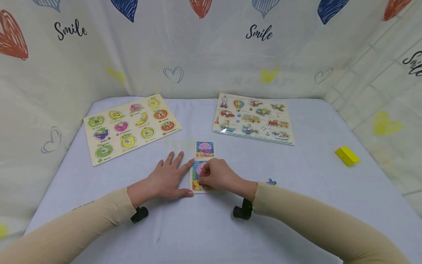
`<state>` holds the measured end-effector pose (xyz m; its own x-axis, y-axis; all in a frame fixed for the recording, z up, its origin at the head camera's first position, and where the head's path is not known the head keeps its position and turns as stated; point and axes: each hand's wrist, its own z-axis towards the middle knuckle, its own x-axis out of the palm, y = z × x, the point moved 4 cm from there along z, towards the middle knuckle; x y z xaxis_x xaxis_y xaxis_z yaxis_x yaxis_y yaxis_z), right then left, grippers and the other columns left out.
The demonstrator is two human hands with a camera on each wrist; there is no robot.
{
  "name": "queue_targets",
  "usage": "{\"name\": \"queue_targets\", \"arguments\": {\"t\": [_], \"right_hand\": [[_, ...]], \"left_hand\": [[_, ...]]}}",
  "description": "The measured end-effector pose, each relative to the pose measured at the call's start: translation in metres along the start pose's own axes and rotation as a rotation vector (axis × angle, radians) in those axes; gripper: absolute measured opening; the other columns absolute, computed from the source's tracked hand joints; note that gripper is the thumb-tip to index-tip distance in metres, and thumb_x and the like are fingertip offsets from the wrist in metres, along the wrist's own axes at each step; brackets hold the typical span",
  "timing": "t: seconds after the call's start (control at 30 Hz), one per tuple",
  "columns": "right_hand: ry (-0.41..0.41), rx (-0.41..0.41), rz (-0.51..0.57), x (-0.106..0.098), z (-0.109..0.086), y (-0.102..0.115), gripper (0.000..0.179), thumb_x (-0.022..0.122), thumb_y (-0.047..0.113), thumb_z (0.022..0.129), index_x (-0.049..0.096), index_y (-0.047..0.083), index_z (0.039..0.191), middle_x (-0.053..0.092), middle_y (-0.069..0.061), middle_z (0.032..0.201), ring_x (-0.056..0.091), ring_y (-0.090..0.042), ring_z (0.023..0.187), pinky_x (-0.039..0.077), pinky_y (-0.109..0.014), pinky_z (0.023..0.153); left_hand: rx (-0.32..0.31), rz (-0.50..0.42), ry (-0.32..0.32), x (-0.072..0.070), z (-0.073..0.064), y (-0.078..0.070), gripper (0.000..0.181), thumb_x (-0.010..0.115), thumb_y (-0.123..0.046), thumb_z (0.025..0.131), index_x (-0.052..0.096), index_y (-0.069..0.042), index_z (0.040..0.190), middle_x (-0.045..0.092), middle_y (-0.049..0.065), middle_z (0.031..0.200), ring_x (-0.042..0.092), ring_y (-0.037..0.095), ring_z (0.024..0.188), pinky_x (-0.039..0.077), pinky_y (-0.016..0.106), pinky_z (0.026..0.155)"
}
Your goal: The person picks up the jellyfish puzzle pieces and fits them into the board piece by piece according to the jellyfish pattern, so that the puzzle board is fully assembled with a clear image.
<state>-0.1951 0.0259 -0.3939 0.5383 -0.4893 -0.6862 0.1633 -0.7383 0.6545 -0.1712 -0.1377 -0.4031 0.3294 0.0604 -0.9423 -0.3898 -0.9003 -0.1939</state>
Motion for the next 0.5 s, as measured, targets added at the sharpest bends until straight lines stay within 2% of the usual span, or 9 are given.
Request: {"name": "queue_targets", "arguments": {"t": [0.3, 0.5], "right_hand": [[-0.003, -0.025, -0.06, 0.0004, 0.0038, 0.0034, 0.017, 0.08, 0.016, 0.089, 0.071, 0.009, 0.077, 0.066, 0.001, 0.066, 0.058, -0.011, 0.065, 0.044, -0.02, 0.056], [0.014, -0.008, -0.055, -0.0013, 0.0069, 0.003, 0.023, 0.078, 0.018, 0.092, 0.069, 0.009, 0.072, 0.064, 0.0, 0.061, 0.056, -0.01, 0.058, 0.04, -0.019, 0.052]], "left_hand": [[-0.003, -0.003, 0.001, 0.0009, 0.0006, 0.0005, 0.099, 0.069, -0.065, 0.086, 0.029, -0.017, 0.163, 0.02, 0.026, 0.168, 0.019, 0.057, 0.152, 0.03, 0.074, 0.112], [-0.002, -0.002, 0.006, 0.0009, 0.0009, 0.0001, 0.099, 0.07, -0.064, 0.087, 0.029, -0.017, 0.163, 0.019, 0.026, 0.168, 0.018, 0.057, 0.152, 0.03, 0.073, 0.112]]}}
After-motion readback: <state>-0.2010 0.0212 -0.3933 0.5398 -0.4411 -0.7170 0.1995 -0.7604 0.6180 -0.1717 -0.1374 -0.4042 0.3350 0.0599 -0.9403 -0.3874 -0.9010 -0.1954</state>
